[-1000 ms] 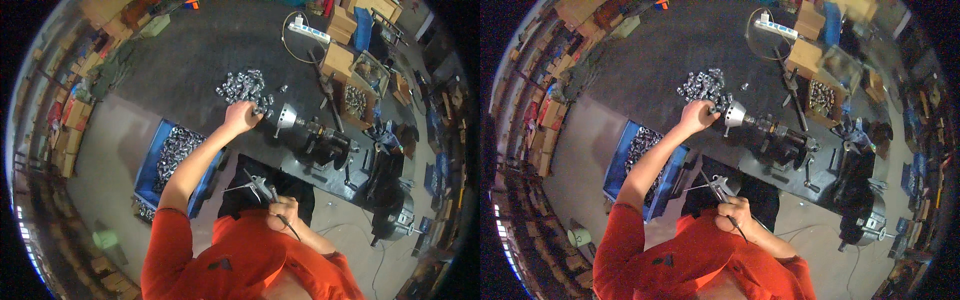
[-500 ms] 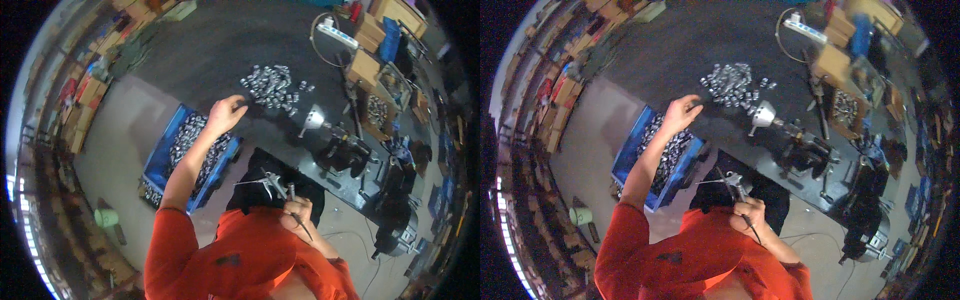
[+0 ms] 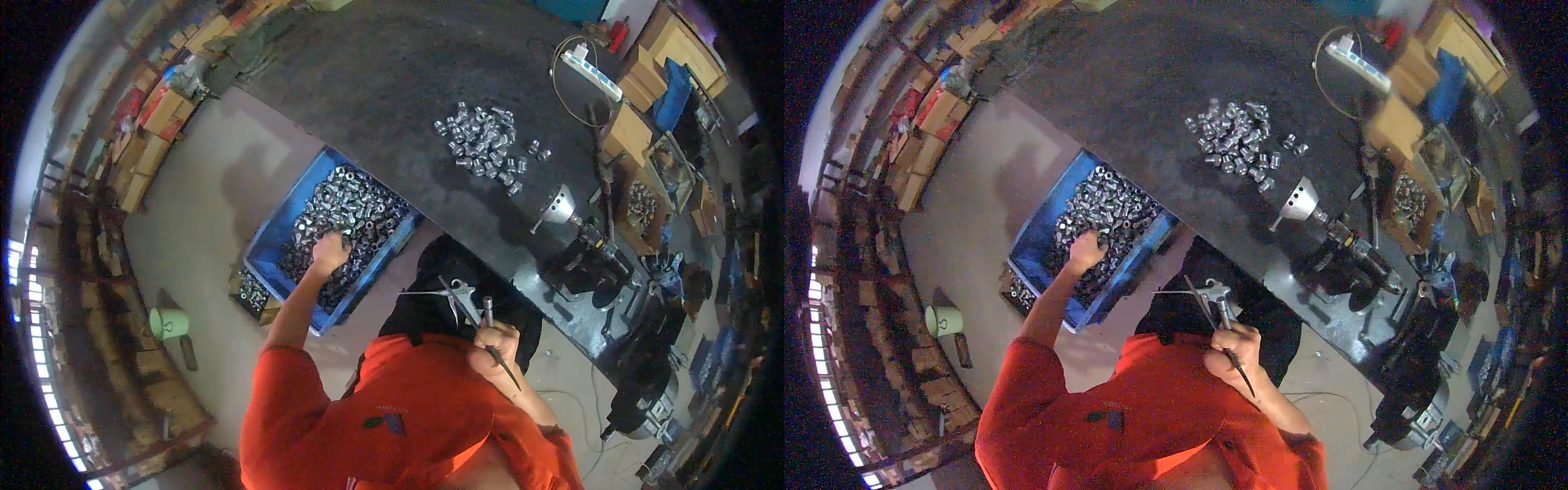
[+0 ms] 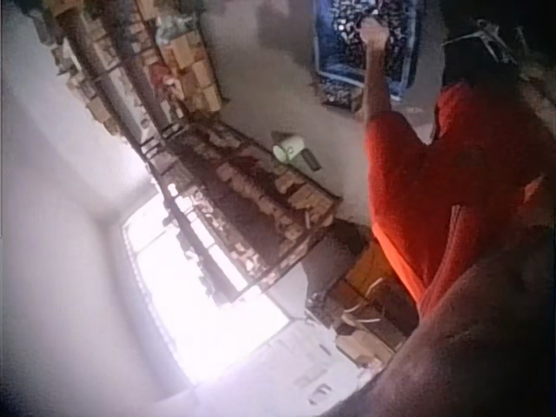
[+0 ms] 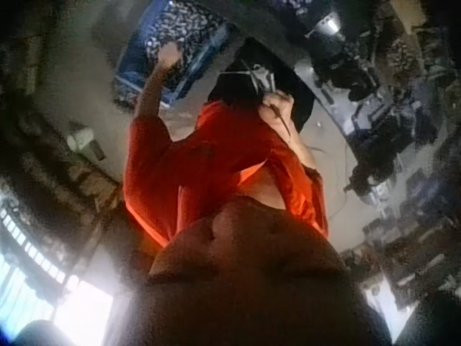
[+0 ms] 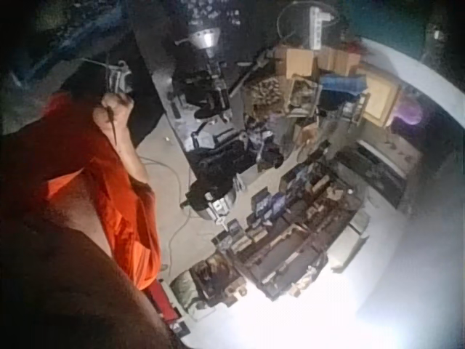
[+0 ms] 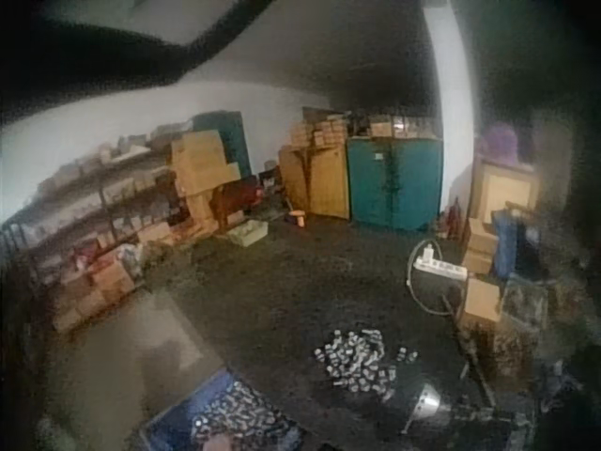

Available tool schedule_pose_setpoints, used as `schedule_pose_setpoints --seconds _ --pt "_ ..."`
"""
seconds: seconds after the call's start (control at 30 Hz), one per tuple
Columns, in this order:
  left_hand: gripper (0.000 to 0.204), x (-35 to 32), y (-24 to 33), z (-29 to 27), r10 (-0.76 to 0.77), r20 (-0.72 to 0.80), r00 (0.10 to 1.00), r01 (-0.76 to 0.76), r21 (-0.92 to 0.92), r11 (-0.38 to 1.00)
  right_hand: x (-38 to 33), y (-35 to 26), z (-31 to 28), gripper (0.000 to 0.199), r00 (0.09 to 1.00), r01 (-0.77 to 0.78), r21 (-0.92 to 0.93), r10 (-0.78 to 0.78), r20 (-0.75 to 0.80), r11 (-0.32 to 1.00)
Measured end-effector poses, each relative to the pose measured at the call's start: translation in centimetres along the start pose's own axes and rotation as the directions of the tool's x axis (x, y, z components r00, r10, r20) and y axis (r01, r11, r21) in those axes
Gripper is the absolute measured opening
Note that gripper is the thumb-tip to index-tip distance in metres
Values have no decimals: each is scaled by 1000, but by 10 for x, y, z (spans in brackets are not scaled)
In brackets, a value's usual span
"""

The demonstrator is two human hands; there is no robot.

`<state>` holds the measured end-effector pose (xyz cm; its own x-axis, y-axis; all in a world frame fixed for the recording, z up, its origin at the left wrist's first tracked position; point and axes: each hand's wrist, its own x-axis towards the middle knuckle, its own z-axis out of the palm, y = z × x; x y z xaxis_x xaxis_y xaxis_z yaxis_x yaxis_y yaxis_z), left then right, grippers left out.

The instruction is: The person repeatedly picks small metal parts from a blue bin, holds each part with a spray gun in the other hand, and applies a quick spray coat. After spraying, the person places the part on the table to form a growing pile. The process continues with one part at a time throughout the clip.

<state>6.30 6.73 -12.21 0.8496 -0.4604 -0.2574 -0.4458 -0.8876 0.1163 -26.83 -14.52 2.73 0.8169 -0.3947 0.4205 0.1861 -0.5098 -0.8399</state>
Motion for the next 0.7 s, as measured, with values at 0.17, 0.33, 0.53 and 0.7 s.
schedule_pose_setpoints --seconds 0.17,0.33,0.53,0.7 --pt "28 10 10 12 21 41 999 -30 223 974 -8 -1 3 19 995 -73 -53 69 -75 996" --pt "33 11 3 6 41 59 997 -48 122 991 -8 0 2 14 993 -101 1 101 -68 995" --pt "33 -20 -8 -12 3 262 965 257 -949 182 -6 0 2 15 994 -93 28 94 -47 995" --pt "34 -58 28 -45 154 234 960 275 -892 -360 0 -2 2 16 994 -105 49 102 48 993"
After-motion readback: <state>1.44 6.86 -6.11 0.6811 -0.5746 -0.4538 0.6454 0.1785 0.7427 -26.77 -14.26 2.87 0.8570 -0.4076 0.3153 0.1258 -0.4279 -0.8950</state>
